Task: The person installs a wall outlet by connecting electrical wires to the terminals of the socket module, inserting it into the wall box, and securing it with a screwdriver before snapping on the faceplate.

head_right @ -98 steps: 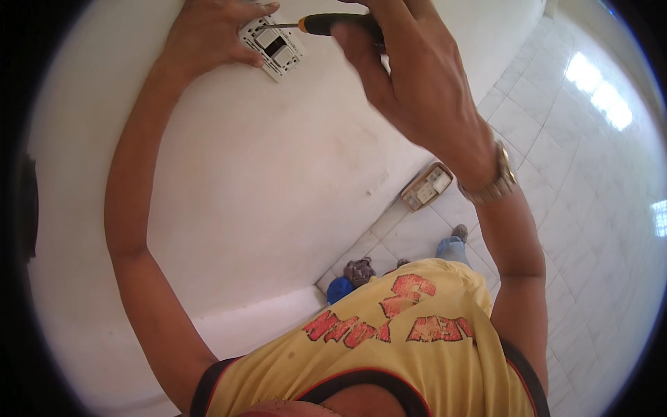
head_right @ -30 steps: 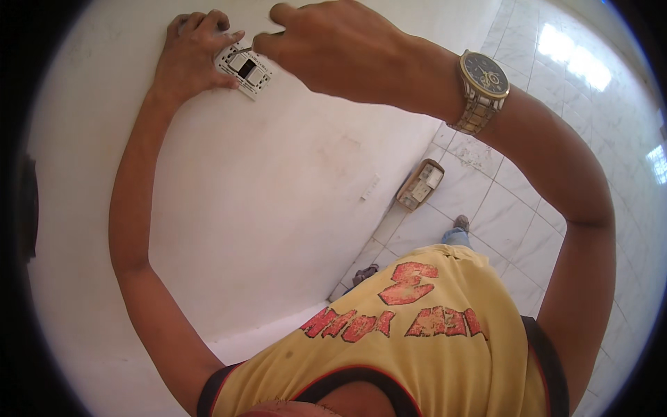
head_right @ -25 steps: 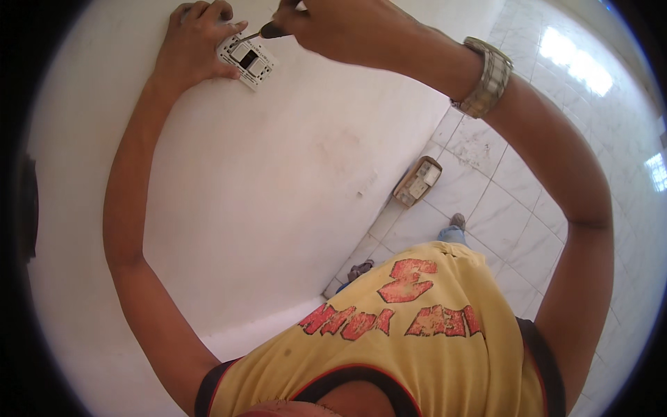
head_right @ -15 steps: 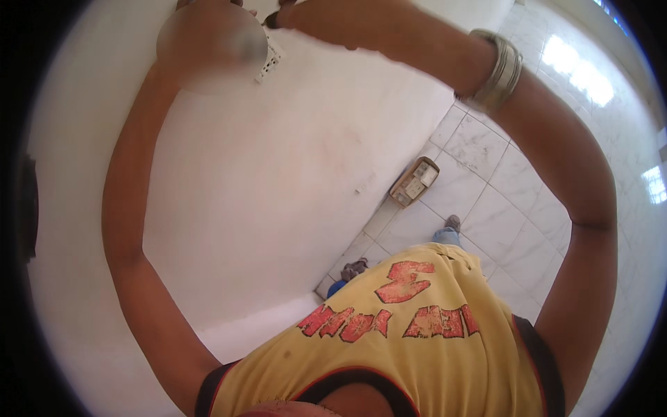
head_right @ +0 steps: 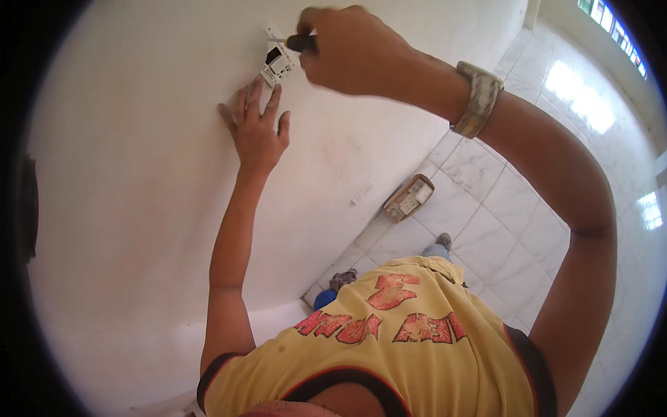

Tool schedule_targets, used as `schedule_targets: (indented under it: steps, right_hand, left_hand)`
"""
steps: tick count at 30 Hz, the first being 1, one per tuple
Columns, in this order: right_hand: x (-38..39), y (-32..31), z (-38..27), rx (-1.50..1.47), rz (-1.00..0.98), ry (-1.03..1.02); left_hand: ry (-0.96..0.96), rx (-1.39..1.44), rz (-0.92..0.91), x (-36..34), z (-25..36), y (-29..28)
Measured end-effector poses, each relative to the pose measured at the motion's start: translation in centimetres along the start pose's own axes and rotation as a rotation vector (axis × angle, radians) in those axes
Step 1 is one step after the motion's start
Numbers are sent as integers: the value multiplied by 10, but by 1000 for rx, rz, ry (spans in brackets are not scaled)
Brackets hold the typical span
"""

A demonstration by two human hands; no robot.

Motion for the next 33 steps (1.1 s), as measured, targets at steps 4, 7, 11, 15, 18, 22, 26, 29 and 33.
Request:
schedule_targets:
  steps: [4, 7, 11, 15, 18, 22, 26, 29, 33]
  right_hand:
    - [-8, -15, 0, -219, -125, 426]
    - [3, -15, -14, 475, 136, -247]
    - [4, -7, -15, 453, 90, -212]
    - [-25, -19, 8, -563, -277, 703]
    - [-18, -6, 11, -270, -228, 421]
    - [4, -1, -11, 378, 138, -241]
    - [7, 4, -23, 437, 61, -263]
    - [2, -2, -21, 224, 79, -109]
    - [-17, -31, -16, -864, -429, 755]
  left_hand:
    - [-36, -17, -46, 9, 4, 22]
    - [-65, 27, -18, 9, 4, 26]
    - [-59, 19, 14, 10, 4, 30]
    - [-37, -19, 29, 8, 4, 29]
    - [-61, 17, 11, 9, 0, 31]
    - [-96, 77, 10, 8, 0, 31]
    - [-112, 118, 30, 9, 3, 30]
    - [-108, 97, 60, 8, 7, 32]
    - [-108, 17, 49, 10, 8, 34]
Point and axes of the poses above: each hand's wrist, its own x-axis away from the middle knuckle, its own y-axis out of the palm, z = x × y, the point moved 3 cm from there along -x, towards the middle knuckle, and after that the axes turned 8 degrees about y, right-handed, at the moved point
